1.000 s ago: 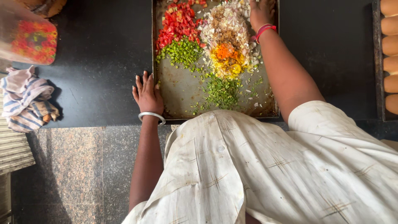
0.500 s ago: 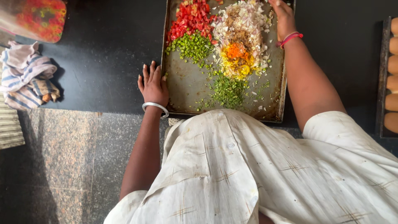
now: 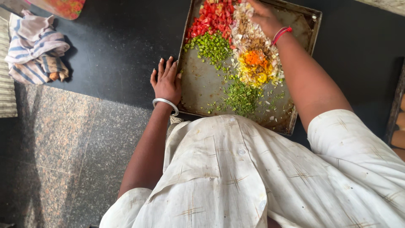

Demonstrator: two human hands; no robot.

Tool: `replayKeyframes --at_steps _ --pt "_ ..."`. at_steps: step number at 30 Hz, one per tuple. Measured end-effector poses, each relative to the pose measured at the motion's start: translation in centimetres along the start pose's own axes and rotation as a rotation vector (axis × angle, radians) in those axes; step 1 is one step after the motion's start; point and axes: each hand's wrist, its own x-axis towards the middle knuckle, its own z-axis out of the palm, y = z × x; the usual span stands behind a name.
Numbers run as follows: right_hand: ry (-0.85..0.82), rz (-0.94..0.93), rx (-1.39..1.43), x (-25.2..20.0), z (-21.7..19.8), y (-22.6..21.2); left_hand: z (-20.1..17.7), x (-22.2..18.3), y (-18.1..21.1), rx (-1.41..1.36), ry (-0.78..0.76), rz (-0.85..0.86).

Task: The person mixes chopped vegetables and seasoning by hand on a large metal tray.

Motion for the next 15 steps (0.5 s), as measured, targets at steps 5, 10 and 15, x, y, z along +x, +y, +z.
replayKeyframes --at_steps 5,10,15 --pt "-0.182 -0.062 -0.008 -0.4 1.8 -2.1 0.0 -0.1 0.0 0.001 0.002 0.002" --pt "0.235 0.076 -0.147 0.9 -0.1 1.9 -0.8 0.1 0.5 -0.009 -0.011 -0.020" --pt "0.197 -0.272 -0.177 3.8 0.7 4.1 -1.1 0.1 0.8 -0.016 -0.017 -0.031"
